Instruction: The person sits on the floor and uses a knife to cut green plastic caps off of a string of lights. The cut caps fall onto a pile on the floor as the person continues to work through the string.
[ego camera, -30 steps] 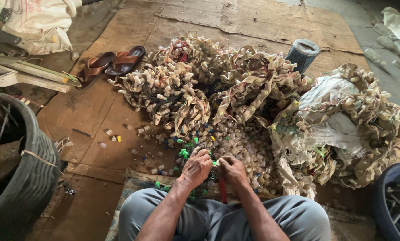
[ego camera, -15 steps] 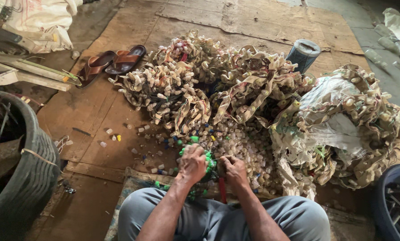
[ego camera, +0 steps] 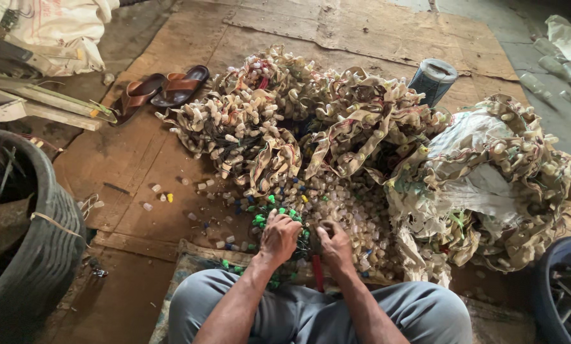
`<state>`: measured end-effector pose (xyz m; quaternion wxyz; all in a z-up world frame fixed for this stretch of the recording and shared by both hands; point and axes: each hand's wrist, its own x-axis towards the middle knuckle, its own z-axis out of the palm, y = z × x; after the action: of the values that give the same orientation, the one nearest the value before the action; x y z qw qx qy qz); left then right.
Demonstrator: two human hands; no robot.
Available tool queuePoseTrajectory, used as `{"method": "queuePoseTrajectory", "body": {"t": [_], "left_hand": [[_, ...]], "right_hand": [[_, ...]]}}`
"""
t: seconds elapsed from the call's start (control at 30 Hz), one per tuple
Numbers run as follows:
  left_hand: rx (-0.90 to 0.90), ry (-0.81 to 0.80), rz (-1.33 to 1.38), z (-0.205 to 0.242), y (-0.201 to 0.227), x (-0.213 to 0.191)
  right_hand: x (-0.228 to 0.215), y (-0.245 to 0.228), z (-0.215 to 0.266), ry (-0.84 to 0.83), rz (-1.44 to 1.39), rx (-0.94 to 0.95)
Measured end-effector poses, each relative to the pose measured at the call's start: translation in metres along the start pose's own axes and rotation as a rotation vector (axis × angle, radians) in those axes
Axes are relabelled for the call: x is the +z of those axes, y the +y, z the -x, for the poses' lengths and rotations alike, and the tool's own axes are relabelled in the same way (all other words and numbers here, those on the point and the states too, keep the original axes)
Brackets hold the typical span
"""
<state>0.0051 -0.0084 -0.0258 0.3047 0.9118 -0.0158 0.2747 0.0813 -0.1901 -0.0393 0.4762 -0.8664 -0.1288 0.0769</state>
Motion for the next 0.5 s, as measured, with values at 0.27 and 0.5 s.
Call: {"method": "queuePoseTrajectory", "body": {"t": [0.27, 0.5], "left_hand": [[-0.070, 0.145, 0.036, 0.004, -0.015, 0.013], [-0.199, 0.170, 0.110, 0.003, -0.025, 0.018]], "right_hand": [[-0.015, 0.037, 0.022, -0.346, 0.435, 0.260], [-0.010, 0.042, 0.012, -0.385, 0.232, 0.404]]}}
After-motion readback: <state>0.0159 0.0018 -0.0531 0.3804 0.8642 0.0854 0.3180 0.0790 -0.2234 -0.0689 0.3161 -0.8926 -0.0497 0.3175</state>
